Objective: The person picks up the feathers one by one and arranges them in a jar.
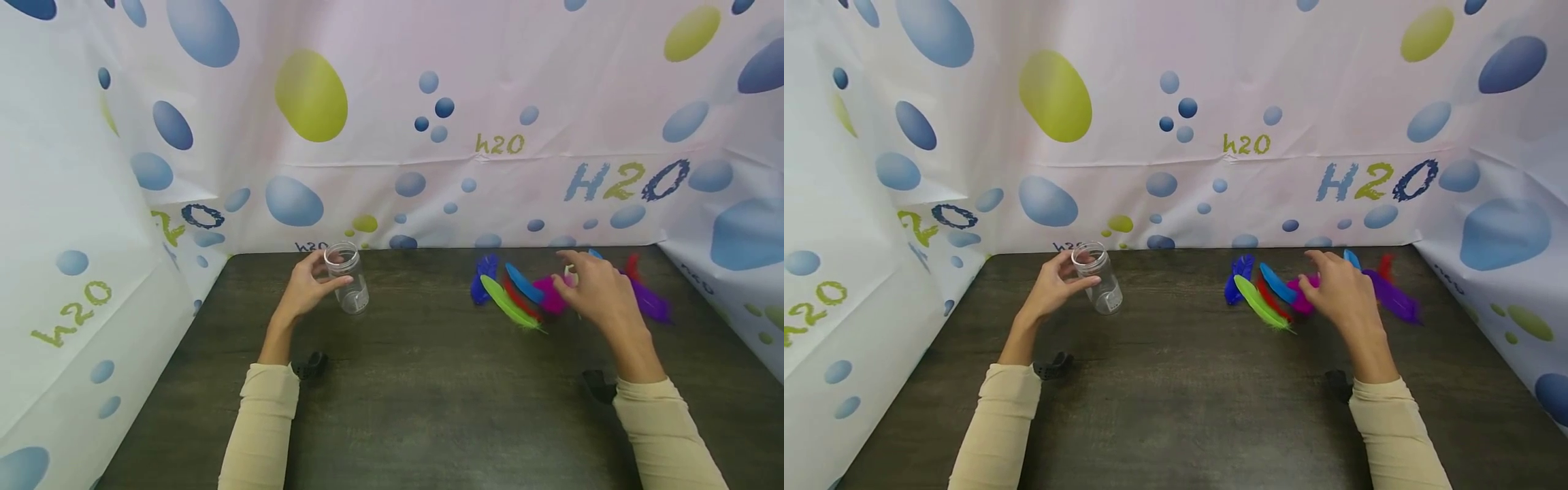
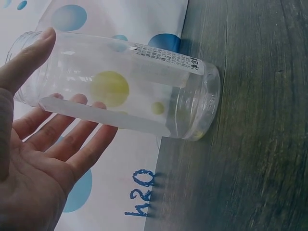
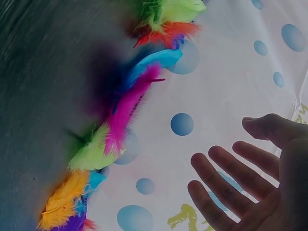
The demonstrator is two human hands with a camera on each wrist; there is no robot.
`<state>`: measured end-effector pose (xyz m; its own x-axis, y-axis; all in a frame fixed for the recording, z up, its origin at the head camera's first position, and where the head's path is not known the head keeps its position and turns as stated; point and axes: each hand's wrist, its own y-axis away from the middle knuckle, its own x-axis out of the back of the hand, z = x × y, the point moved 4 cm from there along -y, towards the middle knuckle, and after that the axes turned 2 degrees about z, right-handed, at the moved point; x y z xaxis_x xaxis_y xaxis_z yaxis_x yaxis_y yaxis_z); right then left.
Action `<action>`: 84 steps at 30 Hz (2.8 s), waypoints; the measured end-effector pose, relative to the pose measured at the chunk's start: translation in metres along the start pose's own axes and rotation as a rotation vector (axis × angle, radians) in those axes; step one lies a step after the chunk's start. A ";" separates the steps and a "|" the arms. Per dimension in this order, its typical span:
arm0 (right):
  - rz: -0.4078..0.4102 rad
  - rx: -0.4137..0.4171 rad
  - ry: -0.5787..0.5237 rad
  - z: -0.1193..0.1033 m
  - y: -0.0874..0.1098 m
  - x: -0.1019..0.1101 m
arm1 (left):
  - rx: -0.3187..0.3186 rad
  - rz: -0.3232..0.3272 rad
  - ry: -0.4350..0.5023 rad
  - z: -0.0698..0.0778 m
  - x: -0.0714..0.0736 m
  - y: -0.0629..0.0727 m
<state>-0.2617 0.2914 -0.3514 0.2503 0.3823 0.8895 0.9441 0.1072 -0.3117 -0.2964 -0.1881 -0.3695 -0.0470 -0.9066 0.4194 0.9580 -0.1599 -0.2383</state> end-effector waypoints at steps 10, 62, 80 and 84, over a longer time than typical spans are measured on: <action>0.017 0.016 0.002 -0.005 0.003 0.003 | -0.021 -0.008 -0.020 0.000 0.000 0.000; 0.007 -0.015 0.004 -0.002 0.002 0.010 | -0.033 -0.058 0.037 0.006 -0.019 -0.003; 0.007 0.000 -0.012 0.002 0.009 0.003 | -0.048 -0.074 0.046 0.013 -0.025 -0.001; 0.020 0.011 -0.005 0.001 0.009 0.003 | -0.062 -0.081 0.057 0.014 -0.025 -0.001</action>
<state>-0.2532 0.2944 -0.3520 0.2677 0.3889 0.8816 0.9366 0.1096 -0.3327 -0.2926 -0.1597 -0.3677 -0.1417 -0.9101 0.3894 0.9309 -0.2562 -0.2602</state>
